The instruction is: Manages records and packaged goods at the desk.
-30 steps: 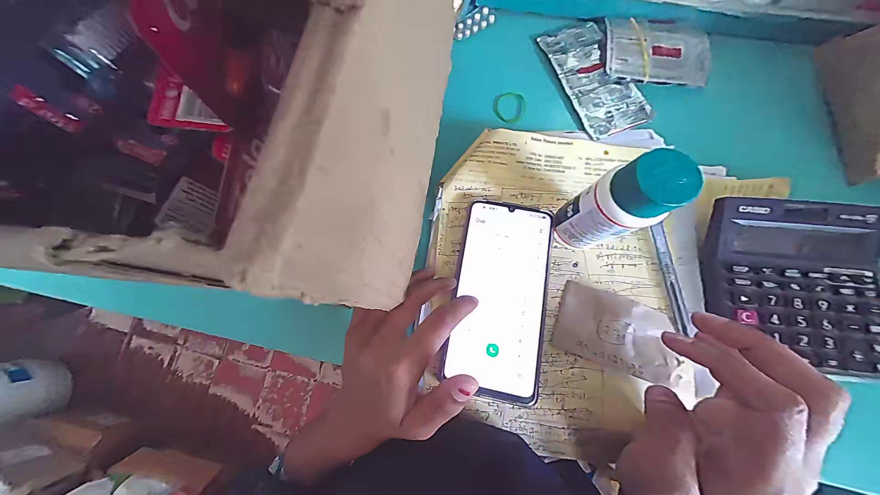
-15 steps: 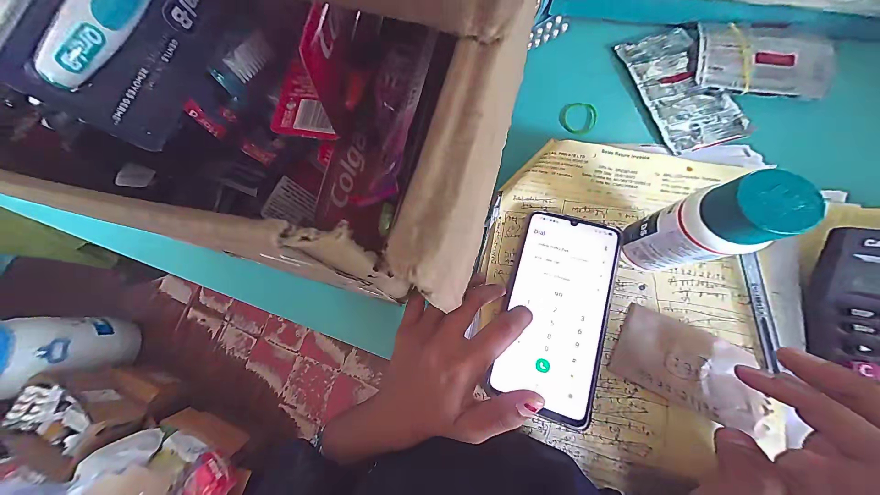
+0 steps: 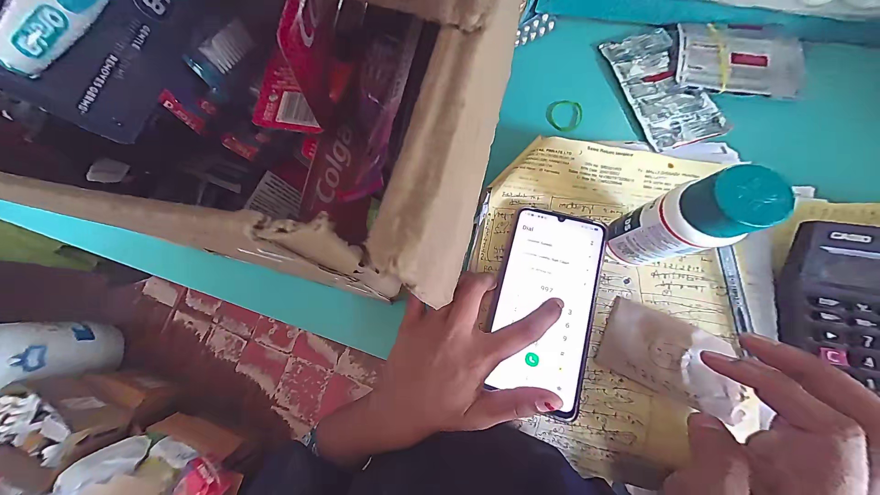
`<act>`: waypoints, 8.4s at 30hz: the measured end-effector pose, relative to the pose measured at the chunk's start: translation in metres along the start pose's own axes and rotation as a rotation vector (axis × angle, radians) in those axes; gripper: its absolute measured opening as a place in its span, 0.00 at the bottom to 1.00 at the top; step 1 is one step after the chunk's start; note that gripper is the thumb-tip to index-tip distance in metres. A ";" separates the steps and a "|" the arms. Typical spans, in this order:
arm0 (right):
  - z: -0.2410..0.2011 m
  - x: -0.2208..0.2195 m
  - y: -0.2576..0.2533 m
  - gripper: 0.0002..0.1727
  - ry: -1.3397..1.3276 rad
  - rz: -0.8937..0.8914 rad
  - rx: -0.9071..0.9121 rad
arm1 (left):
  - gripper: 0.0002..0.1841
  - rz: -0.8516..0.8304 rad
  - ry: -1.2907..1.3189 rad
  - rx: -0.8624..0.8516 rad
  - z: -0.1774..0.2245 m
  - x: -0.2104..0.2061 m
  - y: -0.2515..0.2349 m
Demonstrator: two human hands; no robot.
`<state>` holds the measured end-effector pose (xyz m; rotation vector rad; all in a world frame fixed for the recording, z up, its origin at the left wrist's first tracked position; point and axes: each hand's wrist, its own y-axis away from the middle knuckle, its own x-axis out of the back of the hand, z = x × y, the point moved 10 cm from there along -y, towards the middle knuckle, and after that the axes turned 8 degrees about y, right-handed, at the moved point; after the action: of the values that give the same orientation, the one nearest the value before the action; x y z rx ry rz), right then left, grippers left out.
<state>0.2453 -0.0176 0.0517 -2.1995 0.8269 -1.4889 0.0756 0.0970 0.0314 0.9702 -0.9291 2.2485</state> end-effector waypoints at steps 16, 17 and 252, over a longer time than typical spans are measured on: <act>0.002 0.004 0.001 0.20 -0.038 0.065 -0.047 | 0.45 0.060 -0.025 -0.016 -0.002 0.003 0.006; 0.003 0.004 0.001 0.20 -0.041 0.072 -0.048 | 0.45 0.069 -0.020 -0.020 -0.002 0.004 0.006; -0.002 0.026 -0.086 0.14 -0.472 -0.175 0.148 | 0.06 0.328 0.911 -0.214 0.040 0.029 -0.018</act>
<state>0.2732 0.0312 0.1217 -2.4099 0.3665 -0.9900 0.0871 0.0836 0.0816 -0.3438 -0.8837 2.3861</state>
